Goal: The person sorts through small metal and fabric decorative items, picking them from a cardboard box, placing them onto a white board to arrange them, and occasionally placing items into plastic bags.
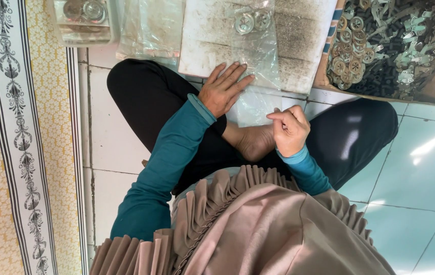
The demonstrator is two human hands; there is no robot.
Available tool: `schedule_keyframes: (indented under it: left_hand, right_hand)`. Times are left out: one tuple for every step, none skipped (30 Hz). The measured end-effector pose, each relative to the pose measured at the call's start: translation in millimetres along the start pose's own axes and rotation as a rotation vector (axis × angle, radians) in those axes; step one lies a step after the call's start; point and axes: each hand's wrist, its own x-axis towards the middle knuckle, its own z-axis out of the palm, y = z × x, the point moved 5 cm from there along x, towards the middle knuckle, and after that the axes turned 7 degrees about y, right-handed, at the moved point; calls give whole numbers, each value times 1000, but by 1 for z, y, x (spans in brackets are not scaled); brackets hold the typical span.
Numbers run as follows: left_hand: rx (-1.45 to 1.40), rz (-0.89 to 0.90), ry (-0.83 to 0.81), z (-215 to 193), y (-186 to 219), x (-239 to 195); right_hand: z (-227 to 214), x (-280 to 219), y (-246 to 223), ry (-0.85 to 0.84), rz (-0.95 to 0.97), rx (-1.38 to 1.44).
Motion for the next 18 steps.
schedule_keyframes:
  left_hand:
    - [1,-1,0,1,0,0]
    - [7,6,13,2,0,-1]
    - [13,12,26,2,0,-2]
    - [15,11,26,2,0,-1]
    - [16,14,39,1,0,-1]
    - [17,18,52,1,1,0]
    - [19,18,52,0,1,0]
    - [19,19,54,-1,1,1]
    - [18,22,57,-2,2,2]
    - [20,23,58,-2,1,1]
    - [25,34,50,-2,1,1]
    - [29,45,42,-1,2,1]
    - [29,49,43,-1,3,1]
    - [31,48,45,-1,3,2]
    - [37,45,46,-2,3,2]
    - [40,48,46,-3,4,3]
    - [33,48,41,-4,5,5]
    - [26,48,36,-5,5,6]
  right_hand:
    - [0,3,-4,-1,-1,1]
    - [0,6,-9,-17,-20,13]
    - [1,10,-13,-34,-40,27]
    - [-1,7,-9,-35,-41,28]
    - [-1,4,-7,-75,-68,74]
    - [-2,0,-5,-115,-96,119]
    - [-6,4,-2,-115,-97,121]
    - [-11,9,1,-114,-96,132]
    - [-15,13,4,-113,-96,142]
    - [-18,22,9,-112,-98,143]
    - [-20,31,14,-121,-116,65]
    - [-22,40,19,-130,-134,-12]
    - [-20,46,27,-127,-135,-14]
    - [-16,50,32,-163,-217,-122]
    - [-10,55,38,-200,-300,-226]
    - [-6,57,37,-197,-301,-225]
    - [2,57,38,-314,-299,-285]
    - [11,56,40,-432,-297,-344]
